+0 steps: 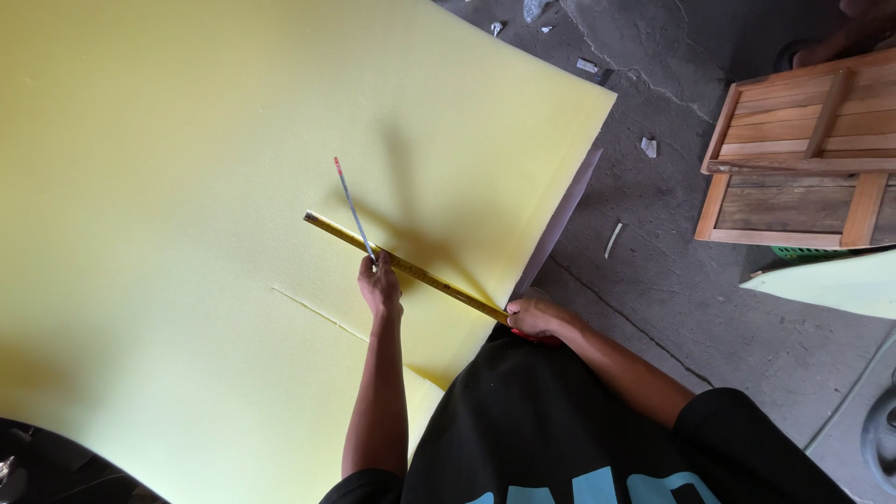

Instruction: Measuring and cutting large sheets of yellow foam using a tape measure and a thin blade.

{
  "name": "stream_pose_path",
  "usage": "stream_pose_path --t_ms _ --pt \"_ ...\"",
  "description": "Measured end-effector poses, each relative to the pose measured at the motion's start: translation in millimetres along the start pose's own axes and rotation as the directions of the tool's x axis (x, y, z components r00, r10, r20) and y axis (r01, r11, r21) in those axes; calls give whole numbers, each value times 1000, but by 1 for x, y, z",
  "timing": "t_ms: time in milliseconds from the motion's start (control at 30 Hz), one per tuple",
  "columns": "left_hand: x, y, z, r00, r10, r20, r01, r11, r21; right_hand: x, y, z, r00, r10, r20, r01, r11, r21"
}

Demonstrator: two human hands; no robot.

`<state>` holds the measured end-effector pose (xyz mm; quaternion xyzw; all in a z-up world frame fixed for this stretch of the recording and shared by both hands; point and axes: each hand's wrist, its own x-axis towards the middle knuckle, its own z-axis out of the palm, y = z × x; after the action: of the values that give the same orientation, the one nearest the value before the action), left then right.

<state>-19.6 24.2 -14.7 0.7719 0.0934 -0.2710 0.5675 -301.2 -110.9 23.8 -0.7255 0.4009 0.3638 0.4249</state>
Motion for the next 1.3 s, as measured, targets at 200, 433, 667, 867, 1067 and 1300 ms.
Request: stream_pose_path --t_ms 200,433,667,867,1067,1300 --pt "21 -11 1 993 57 -107 -60 998 -25 -7 -7 -7 994 31 102 -24 997 -75" --pt "55 -38 -7 948 118 -296 -170 973 -157 -45 -32 -22 986 79 149 -60 990 -129" --pt "68 -34 -18 962 91 -259 -132 980 -147 -46 -29 -23 979 -12 203 26 998 -63" --pt "42 3 -18 975 49 -215 -79 988 -131 -29 -24 -11 986 -36 161 30 999 38" --pt "61 8 -14 946 172 -275 -198 978 -71 -17 -13 -4 992 -57 112 49 996 79" --pt "85 17 -9 958 162 -236 -175 984 -37 -6 -5 2 990 -107 88 94 985 146"
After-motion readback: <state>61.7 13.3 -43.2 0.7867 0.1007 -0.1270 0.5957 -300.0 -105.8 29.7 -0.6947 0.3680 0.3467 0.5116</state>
